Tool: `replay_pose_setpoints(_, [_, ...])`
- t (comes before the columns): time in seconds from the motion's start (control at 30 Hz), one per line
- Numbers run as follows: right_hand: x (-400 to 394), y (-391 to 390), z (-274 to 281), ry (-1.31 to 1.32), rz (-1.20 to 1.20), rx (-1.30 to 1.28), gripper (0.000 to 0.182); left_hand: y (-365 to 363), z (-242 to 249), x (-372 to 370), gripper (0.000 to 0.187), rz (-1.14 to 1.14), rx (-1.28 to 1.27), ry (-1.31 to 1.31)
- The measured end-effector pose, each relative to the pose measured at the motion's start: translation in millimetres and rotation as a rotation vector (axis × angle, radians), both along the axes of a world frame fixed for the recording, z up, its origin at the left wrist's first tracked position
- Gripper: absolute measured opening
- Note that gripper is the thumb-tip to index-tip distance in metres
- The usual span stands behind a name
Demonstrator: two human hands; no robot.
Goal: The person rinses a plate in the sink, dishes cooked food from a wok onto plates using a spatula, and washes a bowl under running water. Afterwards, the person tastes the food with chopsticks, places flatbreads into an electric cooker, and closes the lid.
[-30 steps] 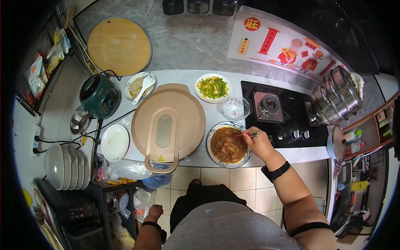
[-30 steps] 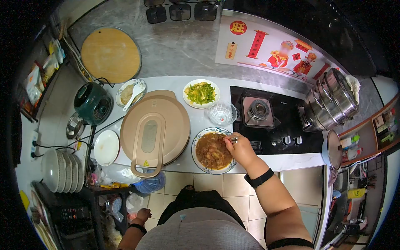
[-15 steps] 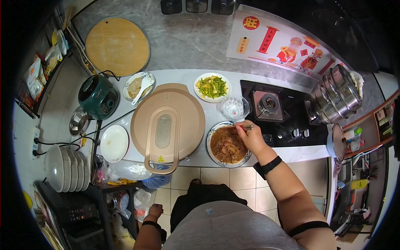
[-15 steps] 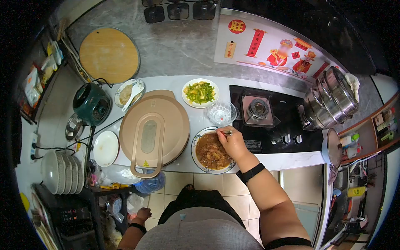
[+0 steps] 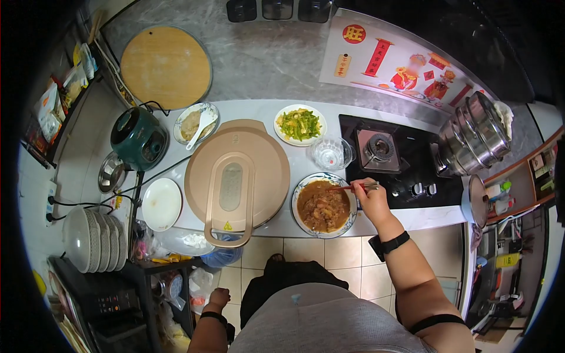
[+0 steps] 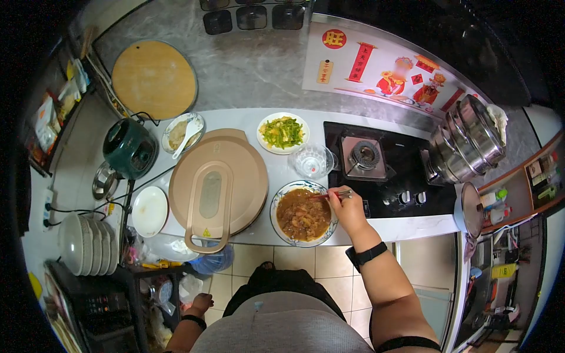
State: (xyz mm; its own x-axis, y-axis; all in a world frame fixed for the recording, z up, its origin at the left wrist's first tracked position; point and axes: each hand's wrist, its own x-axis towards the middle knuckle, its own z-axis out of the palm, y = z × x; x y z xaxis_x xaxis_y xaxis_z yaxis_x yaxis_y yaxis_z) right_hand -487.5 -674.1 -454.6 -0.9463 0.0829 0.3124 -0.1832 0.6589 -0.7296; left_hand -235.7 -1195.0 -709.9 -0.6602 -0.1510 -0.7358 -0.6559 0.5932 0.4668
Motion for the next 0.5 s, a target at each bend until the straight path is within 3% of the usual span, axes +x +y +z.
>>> replay_pose_setpoints(0.03, [3, 0, 2, 0.001, -0.019, -0.024, 0.009, 8, 16, -7, 0.026, 0.138, 0.006, -0.106])
replay_pose_setpoints(0.2, [12, 9, -4, -0.027, -0.12, -0.252, 0.01, 9, 13, -9, 0.029, 0.103, 0.007, -0.057])
replay_pose_setpoints(0.37, [25, 0, 0, 0.01, -0.063, -0.088, 0.01, 12, 22, -16, 0.028, 0.12, 0.026, -0.105])
replay_pose_setpoints(0.47, [28, -2, -2, 0.047, -0.071, -0.041, 0.01, 9, 23, -18, 0.025, 0.008, 0.0, -0.089])
replay_pose_setpoints(0.5, [28, -2, -3, 0.024, -0.128, -0.125, 0.01, 6, 24, -17, 0.022, -0.389, -0.162, 0.079])
